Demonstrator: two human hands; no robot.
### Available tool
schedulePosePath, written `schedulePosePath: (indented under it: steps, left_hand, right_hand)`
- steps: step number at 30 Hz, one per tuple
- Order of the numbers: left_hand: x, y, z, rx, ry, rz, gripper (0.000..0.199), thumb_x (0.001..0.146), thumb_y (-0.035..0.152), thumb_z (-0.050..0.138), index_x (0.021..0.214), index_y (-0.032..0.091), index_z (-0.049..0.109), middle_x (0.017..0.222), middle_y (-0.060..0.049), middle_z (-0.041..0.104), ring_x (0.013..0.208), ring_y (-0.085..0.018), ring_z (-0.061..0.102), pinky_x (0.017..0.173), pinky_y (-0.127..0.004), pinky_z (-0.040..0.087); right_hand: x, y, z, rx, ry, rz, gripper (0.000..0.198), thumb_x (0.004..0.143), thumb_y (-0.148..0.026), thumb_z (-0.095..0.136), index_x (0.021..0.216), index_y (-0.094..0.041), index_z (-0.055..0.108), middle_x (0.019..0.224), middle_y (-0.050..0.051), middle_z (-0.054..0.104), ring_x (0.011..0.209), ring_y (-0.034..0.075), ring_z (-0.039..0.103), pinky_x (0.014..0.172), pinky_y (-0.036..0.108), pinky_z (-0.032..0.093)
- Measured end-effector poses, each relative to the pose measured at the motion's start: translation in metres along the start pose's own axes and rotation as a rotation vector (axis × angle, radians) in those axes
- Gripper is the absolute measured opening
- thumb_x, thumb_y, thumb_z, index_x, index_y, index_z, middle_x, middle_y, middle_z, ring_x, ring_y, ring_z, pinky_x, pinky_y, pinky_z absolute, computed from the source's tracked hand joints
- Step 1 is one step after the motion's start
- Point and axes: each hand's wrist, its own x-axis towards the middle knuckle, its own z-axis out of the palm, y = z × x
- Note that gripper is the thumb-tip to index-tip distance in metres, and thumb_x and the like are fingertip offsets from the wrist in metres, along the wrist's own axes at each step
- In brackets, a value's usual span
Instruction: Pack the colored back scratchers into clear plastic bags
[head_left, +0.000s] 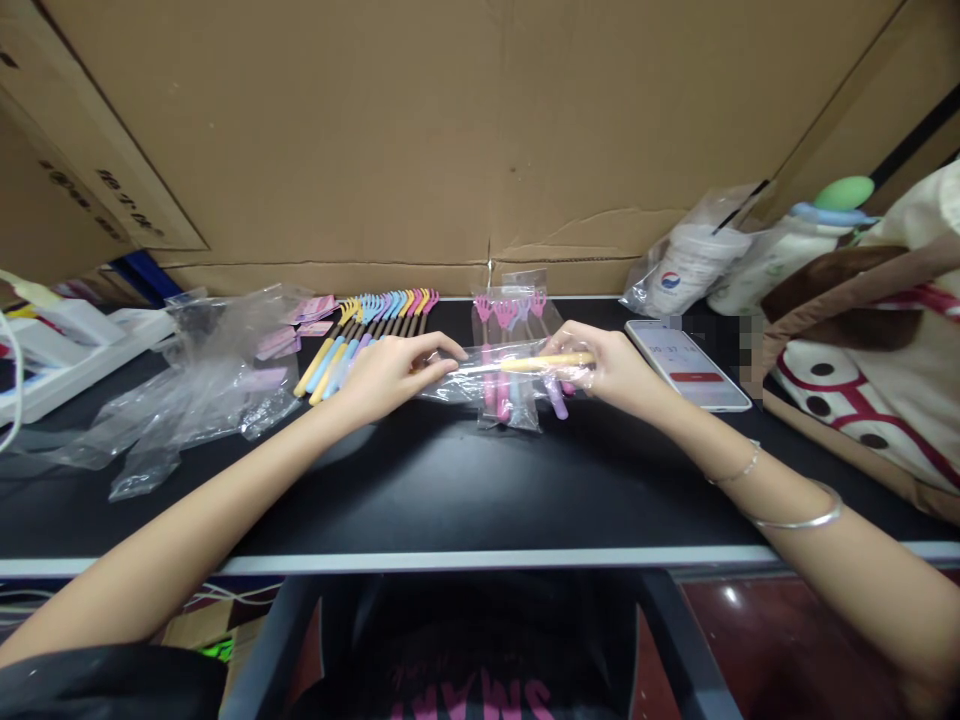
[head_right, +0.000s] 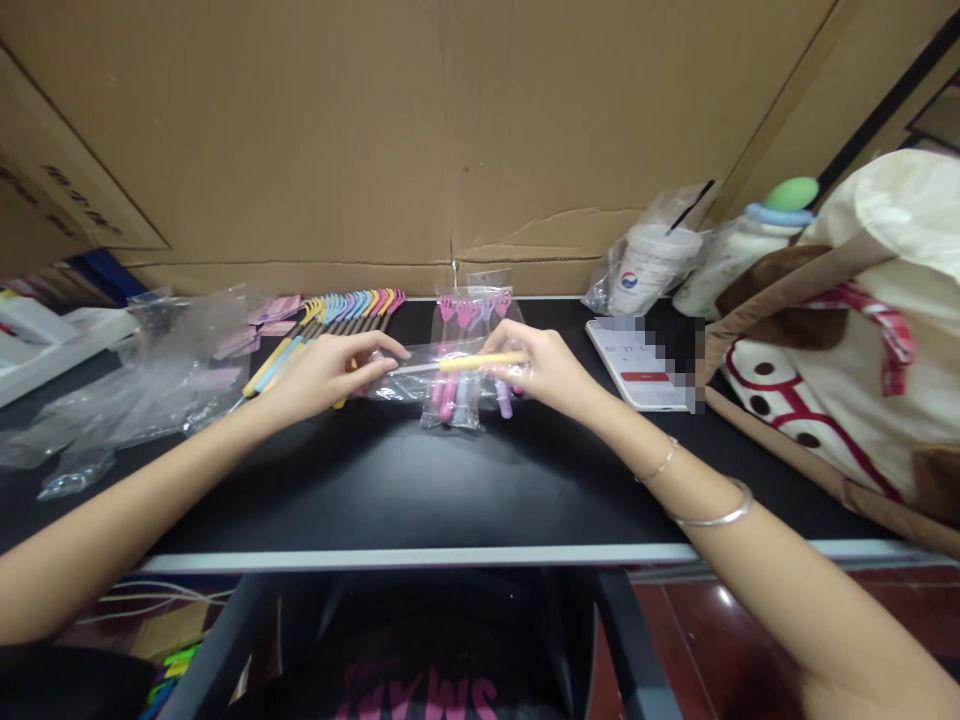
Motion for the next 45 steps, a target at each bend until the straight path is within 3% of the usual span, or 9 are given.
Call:
schedulePosePath:
  steps: [4,9,13,18,23,27,33,41,45]
  left_hand:
    - [0.000,0.001,0.006,-0.005,0.020,0.038,0.032,0.092,0.046,0.047,0.111,0.025,0.064,0.064,0.004,0.059,0.057,-0.012,0.054,0.057,-0.022,0.032]
    - [0.000,0.002,0.013,-0.038,0.031,0.038,0.033,0.092,0.042,0.049,0.118,0.024,0.055,0.079,0.004,0.066,0.064,-0.012,0.058,0.063,-0.023,0.036]
    - [-0.001,0.004,0.015,-0.047,0.026,0.047,0.035,0.092,0.043,0.050,0.121,0.024,0.049,0.085,0.003,0.069,0.067,-0.013,0.058,0.065,-0.023,0.038]
    - [-0.002,0.004,0.018,-0.008,-0.024,0.103,0.031,0.092,0.042,0.051,0.118,0.025,0.053,0.085,0.004,0.069,0.065,-0.011,0.058,0.061,-0.023,0.035]
    - [-0.002,0.003,0.020,0.021,-0.086,0.130,0.032,0.093,0.043,0.051,0.120,0.027,0.056,0.088,0.002,0.070,0.070,-0.013,0.060,0.060,-0.022,0.033]
    - [-0.001,0.000,0.008,0.043,-0.161,0.118,0.039,0.093,0.051,0.047,0.122,0.027,0.057,0.089,0.001,0.071,0.073,-0.015,0.061,0.061,-0.022,0.033]
    - [0.002,-0.007,-0.009,0.042,-0.185,0.047,0.038,0.091,0.055,0.045,0.108,0.026,0.064,0.072,0.004,0.066,0.063,-0.013,0.058,0.061,-0.021,0.035]
    - [0.004,-0.013,0.004,0.024,-0.098,0.068,0.036,0.090,0.053,0.048,0.096,0.022,0.066,0.064,0.003,0.062,0.057,-0.012,0.054,0.056,-0.021,0.029]
    - [0.004,-0.012,0.006,-0.001,-0.098,0.092,0.034,0.091,0.051,0.048,0.096,0.021,0.065,0.063,0.004,0.060,0.058,-0.012,0.054,0.057,-0.021,0.030]
  right_hand:
    - [-0.003,-0.003,0.007,0.014,0.040,-0.026,0.022,0.079,-0.035,0.066,0.082,-0.021,0.050,0.057,-0.007,0.056,0.045,0.011,0.050,0.050,0.024,0.037]
    - [-0.005,0.000,0.014,0.008,0.105,-0.019,0.034,0.076,-0.034,0.071,0.089,-0.024,0.040,0.057,-0.010,0.050,0.044,0.011,0.049,0.047,0.024,0.037]
    - [-0.003,0.005,0.015,0.025,0.143,0.004,0.044,0.074,-0.036,0.073,0.098,-0.024,0.039,0.061,-0.009,0.050,0.046,0.013,0.052,0.047,0.026,0.040]
    - [-0.001,0.007,0.012,0.035,0.090,-0.032,0.050,0.075,-0.038,0.073,0.112,-0.022,0.044,0.064,-0.008,0.056,0.051,0.013,0.057,0.055,0.025,0.044]
    - [-0.003,0.004,0.011,0.000,0.031,-0.067,0.027,0.080,-0.041,0.068,0.092,-0.019,0.059,0.061,-0.004,0.060,0.050,0.011,0.055,0.054,0.024,0.041]
    - [-0.004,0.000,0.008,-0.030,0.075,-0.072,0.031,0.079,-0.048,0.069,0.081,-0.018,0.062,0.065,0.000,0.064,0.053,0.013,0.055,0.052,0.024,0.039]
    - [-0.002,-0.004,-0.002,-0.079,0.156,-0.049,0.029,0.076,-0.048,0.069,0.079,-0.019,0.063,0.067,0.002,0.067,0.057,0.015,0.058,0.054,0.026,0.042]
    - [-0.002,-0.005,0.000,0.114,0.098,0.031,0.025,0.076,-0.042,0.071,0.081,-0.020,0.060,0.057,-0.003,0.061,0.045,0.015,0.058,0.047,0.028,0.046]
    - [-0.002,-0.005,0.000,0.078,0.110,0.029,0.026,0.075,-0.043,0.072,0.081,-0.020,0.059,0.057,-0.004,0.061,0.044,0.014,0.057,0.047,0.027,0.045]
